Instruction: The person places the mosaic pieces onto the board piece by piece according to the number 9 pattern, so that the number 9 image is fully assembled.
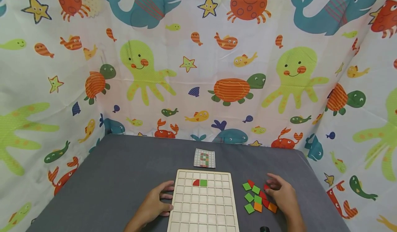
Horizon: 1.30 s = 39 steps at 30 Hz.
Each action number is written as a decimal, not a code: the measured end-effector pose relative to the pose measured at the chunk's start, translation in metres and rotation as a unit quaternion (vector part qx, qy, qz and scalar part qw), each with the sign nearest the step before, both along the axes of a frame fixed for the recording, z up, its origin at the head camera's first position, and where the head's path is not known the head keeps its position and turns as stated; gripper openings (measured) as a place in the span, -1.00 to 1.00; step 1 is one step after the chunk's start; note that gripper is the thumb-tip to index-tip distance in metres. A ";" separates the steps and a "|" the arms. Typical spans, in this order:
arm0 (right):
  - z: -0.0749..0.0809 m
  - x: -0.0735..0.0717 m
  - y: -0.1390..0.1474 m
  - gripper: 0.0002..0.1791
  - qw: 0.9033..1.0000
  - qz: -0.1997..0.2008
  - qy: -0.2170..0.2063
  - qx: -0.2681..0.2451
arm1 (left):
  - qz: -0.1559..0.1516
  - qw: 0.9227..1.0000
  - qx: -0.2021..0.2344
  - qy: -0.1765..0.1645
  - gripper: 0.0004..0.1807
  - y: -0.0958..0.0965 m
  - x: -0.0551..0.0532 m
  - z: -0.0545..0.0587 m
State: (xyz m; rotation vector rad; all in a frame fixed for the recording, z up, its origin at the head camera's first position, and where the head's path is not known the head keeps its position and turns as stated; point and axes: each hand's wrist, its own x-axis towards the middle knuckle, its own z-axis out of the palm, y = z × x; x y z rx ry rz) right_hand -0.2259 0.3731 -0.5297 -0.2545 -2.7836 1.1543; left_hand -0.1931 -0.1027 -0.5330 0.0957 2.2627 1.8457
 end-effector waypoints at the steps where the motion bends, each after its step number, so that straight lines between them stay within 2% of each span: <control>1: 0.001 0.000 0.000 -0.29 1.000 -0.001 -0.002 0.002 | 0.000 1.000 0.000 0.000 -0.05 0.000 0.000 0.000; 10: 0.000 -0.003 0.000 -0.30 0.999 0.004 -0.038 -0.011 | 0.004 1.000 -0.005 -0.003 -0.04 0.001 -0.001 -0.001; 17: -0.001 -0.002 0.000 -0.31 0.999 -0.005 -0.032 -0.007 | 0.006 1.000 -0.011 -0.007 -0.05 0.001 0.000 0.000; 29: 0.000 -0.004 -0.003 -0.35 0.999 -0.010 -0.022 0.031 | 0.005 1.000 -0.010 -0.008 -0.05 0.001 0.000 0.000; 35: 0.003 -0.005 -0.011 -0.37 0.999 -0.015 -0.018 0.026 | 0.002 1.000 -0.005 -0.002 -0.05 0.001 0.000 0.000; 39: 0.004 -0.004 -0.015 -0.36 1.000 -0.004 -0.010 0.022 | 0.001 1.000 -0.002 -0.001 -0.05 0.000 0.000 0.000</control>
